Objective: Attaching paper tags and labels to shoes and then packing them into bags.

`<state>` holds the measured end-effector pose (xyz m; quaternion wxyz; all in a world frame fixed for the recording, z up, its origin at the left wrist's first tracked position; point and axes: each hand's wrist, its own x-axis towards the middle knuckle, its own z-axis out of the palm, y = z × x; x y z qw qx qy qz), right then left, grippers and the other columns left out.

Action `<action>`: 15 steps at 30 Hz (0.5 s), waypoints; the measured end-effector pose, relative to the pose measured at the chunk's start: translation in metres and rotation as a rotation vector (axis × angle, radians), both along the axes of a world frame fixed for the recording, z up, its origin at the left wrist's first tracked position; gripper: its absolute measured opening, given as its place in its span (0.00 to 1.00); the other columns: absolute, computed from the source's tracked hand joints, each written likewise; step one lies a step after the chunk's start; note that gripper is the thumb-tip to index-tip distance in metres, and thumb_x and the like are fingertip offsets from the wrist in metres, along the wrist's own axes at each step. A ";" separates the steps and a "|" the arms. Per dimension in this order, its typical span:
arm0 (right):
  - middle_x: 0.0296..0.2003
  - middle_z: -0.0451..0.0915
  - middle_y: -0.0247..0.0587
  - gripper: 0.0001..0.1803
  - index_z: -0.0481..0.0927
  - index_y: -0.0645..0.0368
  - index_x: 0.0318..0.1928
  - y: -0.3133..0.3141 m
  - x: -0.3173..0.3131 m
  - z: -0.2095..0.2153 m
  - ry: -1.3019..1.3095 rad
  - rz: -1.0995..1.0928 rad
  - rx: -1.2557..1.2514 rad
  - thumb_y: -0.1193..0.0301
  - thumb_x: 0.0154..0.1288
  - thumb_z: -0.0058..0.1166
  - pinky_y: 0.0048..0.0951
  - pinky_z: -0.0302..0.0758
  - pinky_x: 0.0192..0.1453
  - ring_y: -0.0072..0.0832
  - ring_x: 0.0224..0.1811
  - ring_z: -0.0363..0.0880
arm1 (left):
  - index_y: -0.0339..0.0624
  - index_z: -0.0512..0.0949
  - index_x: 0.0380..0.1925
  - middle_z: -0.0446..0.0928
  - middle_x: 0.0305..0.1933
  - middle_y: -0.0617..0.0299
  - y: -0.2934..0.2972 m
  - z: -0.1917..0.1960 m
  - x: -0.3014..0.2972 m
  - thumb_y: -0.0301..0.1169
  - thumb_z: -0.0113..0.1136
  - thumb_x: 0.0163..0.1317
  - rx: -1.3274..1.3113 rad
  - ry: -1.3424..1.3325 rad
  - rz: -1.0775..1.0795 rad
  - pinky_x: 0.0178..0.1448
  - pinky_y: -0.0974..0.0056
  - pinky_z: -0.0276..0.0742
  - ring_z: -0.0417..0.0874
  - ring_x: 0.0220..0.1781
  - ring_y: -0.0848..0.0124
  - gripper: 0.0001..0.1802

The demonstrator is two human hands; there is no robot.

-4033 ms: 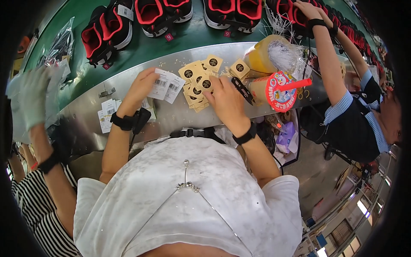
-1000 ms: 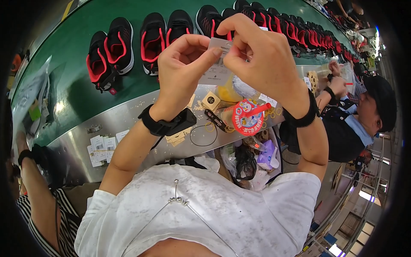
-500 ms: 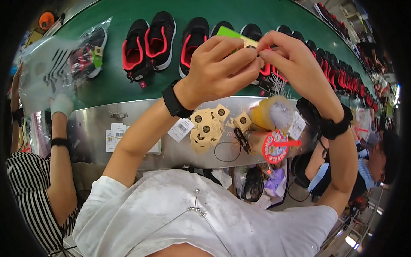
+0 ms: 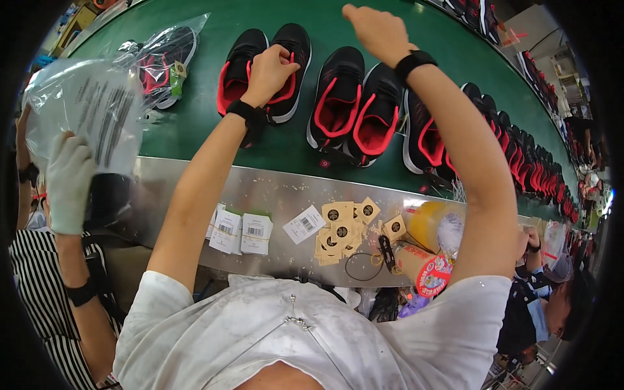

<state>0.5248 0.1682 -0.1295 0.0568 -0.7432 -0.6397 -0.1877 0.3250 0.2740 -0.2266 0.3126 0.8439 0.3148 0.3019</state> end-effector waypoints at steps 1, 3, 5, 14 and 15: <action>0.37 0.80 0.41 0.16 0.70 0.48 0.47 0.008 -0.003 -0.017 -0.012 0.083 -0.046 0.75 0.58 0.44 0.42 0.77 0.35 0.46 0.36 0.80 | 0.33 0.79 0.34 0.80 0.30 0.50 0.004 -0.004 0.001 0.31 0.68 0.45 -0.008 0.006 0.004 0.37 0.65 0.77 0.82 0.31 0.64 0.17; 0.37 0.80 0.40 0.15 0.70 0.48 0.48 0.020 -0.027 -0.037 0.060 0.164 -0.102 0.73 0.59 0.43 0.42 0.76 0.34 0.45 0.35 0.80 | 0.31 0.80 0.35 0.81 0.32 0.51 0.010 -0.009 -0.002 0.25 0.67 0.46 -0.301 0.064 0.020 0.37 0.68 0.79 0.83 0.32 0.69 0.15; 0.36 0.81 0.38 0.16 0.70 0.47 0.50 0.030 -0.048 -0.052 0.095 0.191 -0.131 0.73 0.60 0.43 0.43 0.76 0.35 0.44 0.36 0.80 | 0.30 0.80 0.35 0.81 0.33 0.52 0.016 -0.012 -0.010 0.23 0.66 0.48 -0.568 -0.069 0.018 0.37 0.69 0.80 0.83 0.33 0.70 0.13; 0.25 0.81 0.38 0.10 0.81 0.46 0.36 0.046 -0.084 -0.072 0.387 0.103 -0.110 0.62 0.59 0.46 0.39 0.76 0.32 0.41 0.28 0.80 | 0.27 0.79 0.36 0.80 0.34 0.54 0.022 -0.015 -0.019 0.19 0.60 0.54 -0.896 -0.255 0.024 0.41 0.69 0.82 0.83 0.34 0.68 0.09; 0.25 0.81 0.38 0.10 0.81 0.46 0.36 0.047 -0.086 -0.072 0.386 0.106 -0.113 0.62 0.59 0.46 0.39 0.76 0.32 0.41 0.28 0.80 | 0.27 0.79 0.36 0.80 0.34 0.54 0.023 -0.015 -0.021 0.19 0.60 0.54 -0.898 -0.257 0.027 0.41 0.69 0.82 0.83 0.34 0.68 0.09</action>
